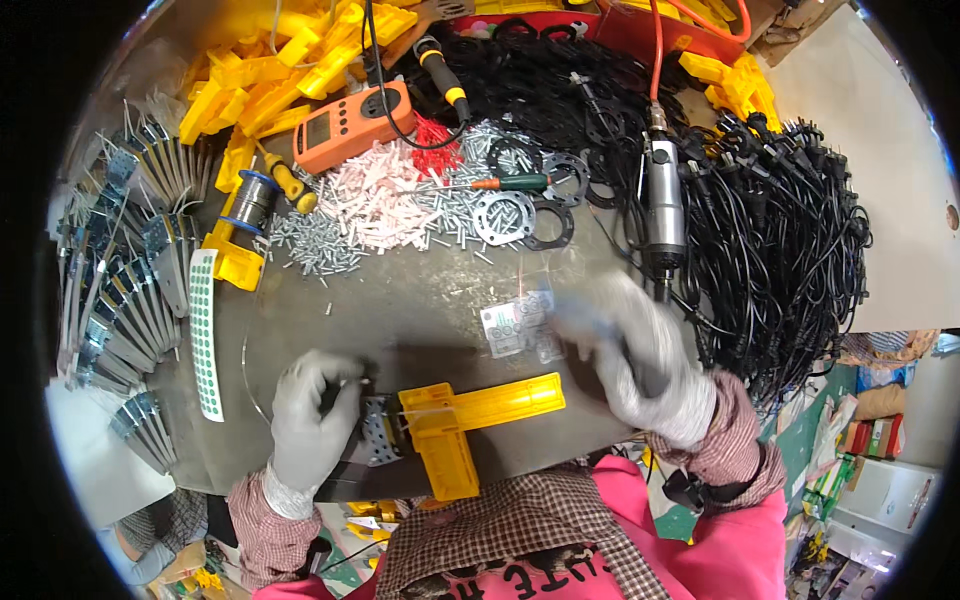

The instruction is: Assembling a yellow electronic device housing by soldering wires and attaching metal components using pneumatic and hand tools.

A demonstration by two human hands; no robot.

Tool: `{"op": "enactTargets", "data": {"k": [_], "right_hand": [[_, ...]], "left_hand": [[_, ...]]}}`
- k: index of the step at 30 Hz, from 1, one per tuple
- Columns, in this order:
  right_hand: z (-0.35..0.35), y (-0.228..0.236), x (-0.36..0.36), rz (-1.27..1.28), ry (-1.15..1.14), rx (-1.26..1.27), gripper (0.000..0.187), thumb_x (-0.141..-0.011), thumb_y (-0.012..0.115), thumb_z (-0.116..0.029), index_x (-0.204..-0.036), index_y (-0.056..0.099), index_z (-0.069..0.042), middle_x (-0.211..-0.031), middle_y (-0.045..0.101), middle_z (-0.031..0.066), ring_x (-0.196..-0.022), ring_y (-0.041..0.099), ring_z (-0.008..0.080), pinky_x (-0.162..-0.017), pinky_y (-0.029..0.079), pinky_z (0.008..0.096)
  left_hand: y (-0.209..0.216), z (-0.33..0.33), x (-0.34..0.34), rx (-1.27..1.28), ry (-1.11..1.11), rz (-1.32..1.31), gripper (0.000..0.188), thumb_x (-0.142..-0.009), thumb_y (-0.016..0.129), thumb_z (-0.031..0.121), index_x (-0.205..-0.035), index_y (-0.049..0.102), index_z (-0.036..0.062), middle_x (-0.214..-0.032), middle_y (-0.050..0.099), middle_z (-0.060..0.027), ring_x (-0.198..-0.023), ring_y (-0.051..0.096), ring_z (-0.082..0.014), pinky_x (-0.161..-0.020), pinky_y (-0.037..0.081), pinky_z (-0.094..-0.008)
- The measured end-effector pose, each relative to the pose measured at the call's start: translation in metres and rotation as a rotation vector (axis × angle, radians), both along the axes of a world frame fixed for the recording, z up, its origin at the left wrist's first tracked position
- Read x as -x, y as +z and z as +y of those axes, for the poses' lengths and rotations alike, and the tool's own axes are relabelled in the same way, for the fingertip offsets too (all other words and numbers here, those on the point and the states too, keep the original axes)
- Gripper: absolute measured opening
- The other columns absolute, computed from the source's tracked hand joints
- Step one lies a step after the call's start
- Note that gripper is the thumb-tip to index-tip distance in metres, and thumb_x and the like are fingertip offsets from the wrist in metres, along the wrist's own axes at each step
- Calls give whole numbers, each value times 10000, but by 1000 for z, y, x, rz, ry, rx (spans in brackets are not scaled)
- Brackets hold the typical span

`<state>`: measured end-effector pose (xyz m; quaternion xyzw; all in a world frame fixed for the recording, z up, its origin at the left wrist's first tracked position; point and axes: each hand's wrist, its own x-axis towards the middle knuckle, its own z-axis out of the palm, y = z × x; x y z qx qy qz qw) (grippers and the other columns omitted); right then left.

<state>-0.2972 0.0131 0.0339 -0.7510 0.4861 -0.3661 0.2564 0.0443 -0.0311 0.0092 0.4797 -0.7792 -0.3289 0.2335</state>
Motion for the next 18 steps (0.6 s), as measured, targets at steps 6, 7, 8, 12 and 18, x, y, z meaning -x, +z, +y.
{"op": "enactTargets", "data": {"k": [6, 7, 8, 12, 18], "right_hand": [[-55, -3, -71, 78, 230, -354, 309, -966, 537, -62, -1271, 557, -21, -1088, 658, 169, -1047, 635, 228, -861, 509, 359], [-55, -12, -69, 36, 173, -424, 325, -964, 543, -70, -1286, 560, -29, -1074, 664, 164, -1014, 647, 236, -850, 510, 355], [-55, -21, -70, -6, 115, -498, 341, -962, 550, -78, -1301, 562, -37, -1061, 670, 158, -980, 659, 244, -839, 512, 350], [-57, -31, -78, -74, -62, -336, 250, -998, 540, -215, -1183, 626, -70, -952, 689, 164, -859, 678, 337, -754, 528, 381], [-58, -26, -75, -344, -186, -797, 249, -972, 614, -224, -1174, 649, -83, -876, 681, 85, -763, 638, 165, -701, 502, 344]], "left_hand": [[17, -63, 62, -1088, -89, 966, 362, -851, 627, -38, -1211, 597, -20, -968, 698, -84, -891, 660, -136, -815, 525, -246], [10, -63, 62, -1072, -85, 956, 362, -851, 627, -38, -1211, 597, -20, -968, 698, -84, -891, 660, -136, -815, 525, -246], [3, -58, 60, -883, 13, 882, 338, -853, 647, -37, -1189, 613, -16, -977, 705, -88, -893, 662, -138, -808, 522, -248], [-17, -49, 53, 141, -56, 441, 333, -893, 664, -18, -1222, 620, -25, -964, 671, -47, -811, 624, -104, -734, 520, -238], [-23, -53, 50, -796, 297, 1155, 212, -921, 573, -9, -1120, 638, -43, -993, 688, -90, -868, 654, -169, -823, 530, -293]]}}
